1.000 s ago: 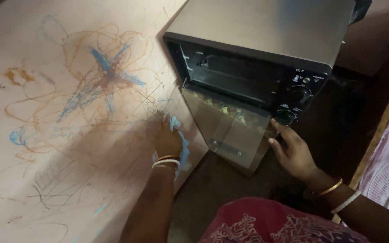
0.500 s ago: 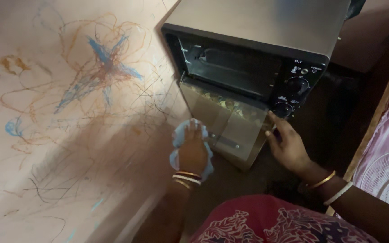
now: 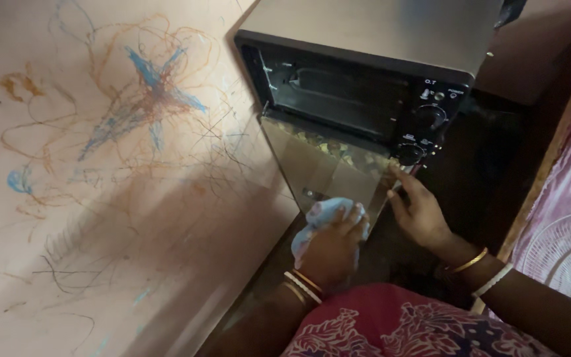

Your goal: The person wipes the exterior and interior of a toaster oven with a cloth, removes the wire rack to wipe it individually, and cleans the inside of the oven door.

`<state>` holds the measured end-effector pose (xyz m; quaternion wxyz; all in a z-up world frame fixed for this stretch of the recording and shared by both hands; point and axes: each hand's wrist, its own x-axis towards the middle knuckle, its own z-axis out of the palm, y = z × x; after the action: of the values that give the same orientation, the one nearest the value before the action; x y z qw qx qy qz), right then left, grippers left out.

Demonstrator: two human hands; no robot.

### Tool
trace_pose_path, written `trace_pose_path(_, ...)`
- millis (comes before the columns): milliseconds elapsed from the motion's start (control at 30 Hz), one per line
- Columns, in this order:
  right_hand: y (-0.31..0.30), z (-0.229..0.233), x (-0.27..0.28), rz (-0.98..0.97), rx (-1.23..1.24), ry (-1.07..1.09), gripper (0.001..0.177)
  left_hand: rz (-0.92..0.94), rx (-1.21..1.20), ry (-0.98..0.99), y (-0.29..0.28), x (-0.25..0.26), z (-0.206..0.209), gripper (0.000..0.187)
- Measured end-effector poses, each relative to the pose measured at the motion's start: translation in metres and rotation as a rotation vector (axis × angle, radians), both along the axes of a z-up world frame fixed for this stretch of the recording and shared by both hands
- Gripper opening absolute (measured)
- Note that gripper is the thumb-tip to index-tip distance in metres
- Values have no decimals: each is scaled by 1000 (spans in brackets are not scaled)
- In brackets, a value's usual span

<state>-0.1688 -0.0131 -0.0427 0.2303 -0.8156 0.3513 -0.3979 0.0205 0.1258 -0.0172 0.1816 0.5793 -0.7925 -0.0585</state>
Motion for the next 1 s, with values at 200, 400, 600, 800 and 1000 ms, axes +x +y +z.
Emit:
trace_pose_path(200,18,-10,-11,-37,318,-54,26,48,-89,332,1,-5,2,50)
trace_pose_path(400,44,-2,-7,330,644,-364,42,331,-45,709,-8,-14,25,65)
trace_pose_path(600,51,-22,-2,111,931,-303,47,9,169,815,1,-35,56,99)
trace_pose_path(800,22,-39,-35,-77,1184,-66,41,496,231,774,-7,2,42,66)
trace_pose_path(1000,16,-60,-2,5,1223,-248,33,409,-33,206,-12,35,-30,73)
